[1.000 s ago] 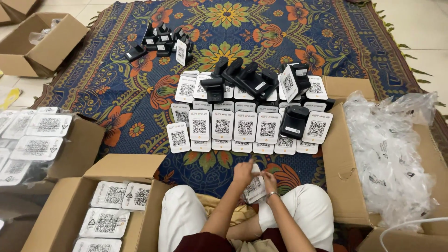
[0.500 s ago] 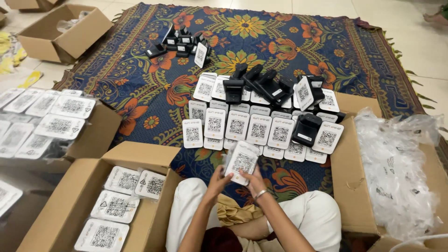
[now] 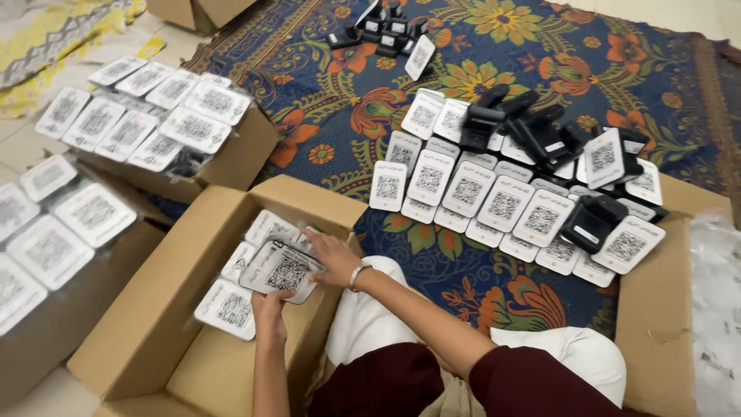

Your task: The person packs electronic QR-coded devices into plastic bags and places them into cardboard boxes.

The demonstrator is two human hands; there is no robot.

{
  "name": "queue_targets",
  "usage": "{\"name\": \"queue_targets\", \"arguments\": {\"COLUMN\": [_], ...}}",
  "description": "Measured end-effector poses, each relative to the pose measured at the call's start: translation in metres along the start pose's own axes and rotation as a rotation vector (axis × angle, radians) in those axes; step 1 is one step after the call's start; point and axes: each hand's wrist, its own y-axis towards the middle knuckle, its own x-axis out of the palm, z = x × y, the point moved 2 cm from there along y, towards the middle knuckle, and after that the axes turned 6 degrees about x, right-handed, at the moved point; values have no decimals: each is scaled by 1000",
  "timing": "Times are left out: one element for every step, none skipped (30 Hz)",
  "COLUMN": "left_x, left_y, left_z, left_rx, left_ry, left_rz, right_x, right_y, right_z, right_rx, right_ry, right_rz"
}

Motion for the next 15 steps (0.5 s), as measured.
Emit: {"name": "queue_targets", "arguments": {"left_x": [-20,-42,-67,-82,-96,-111,-123,-136,-148,-143,-139,-135,-129,-123,-112], "left_y": [-1,-3,0,5,7,9,11,12,16,21,28,36,41,46,59], "left_z": [-25,-51,-71,-85,-100,-116,-136,-157,-177,-180,-183,-186,-189,-192,-195], "left_rx": [-5,-31,-48,-44,-62,-80,-95,-102,-103,-113,-147,-178,-193,-126,-54], "left_ry": [-1,-33,-60,-56,-52,-48,-44,-37,-31,-27,-95,-165,-157,-195,-235], "left_rz": [31,151,269,299,376,453,487,522,556,588,623,658,680,680,669], "right_x": [33,68,103,102,101,100,101,102,101,98,95,91,95,96,93], "right_y": [4,9,19,20,18,16,16,17,21,20,21,22,21,20,22], "right_z": [27,55,79,73,72,72,74,77,81,78,74,71,72,73,77], "right_rx": [-10,41,79,56,109,159,142,139,135,116,137,157,151,148,149], "right_ry": [5,-298,-600,-593,-705,-818,-811,-794,-778,-772,-777,-784,-774,-755,-740], "right_rz": [-30,-109,-175,-193,-259,-323,-356,-373,-384,-411,-418,-424,-450,-418,-376]}}
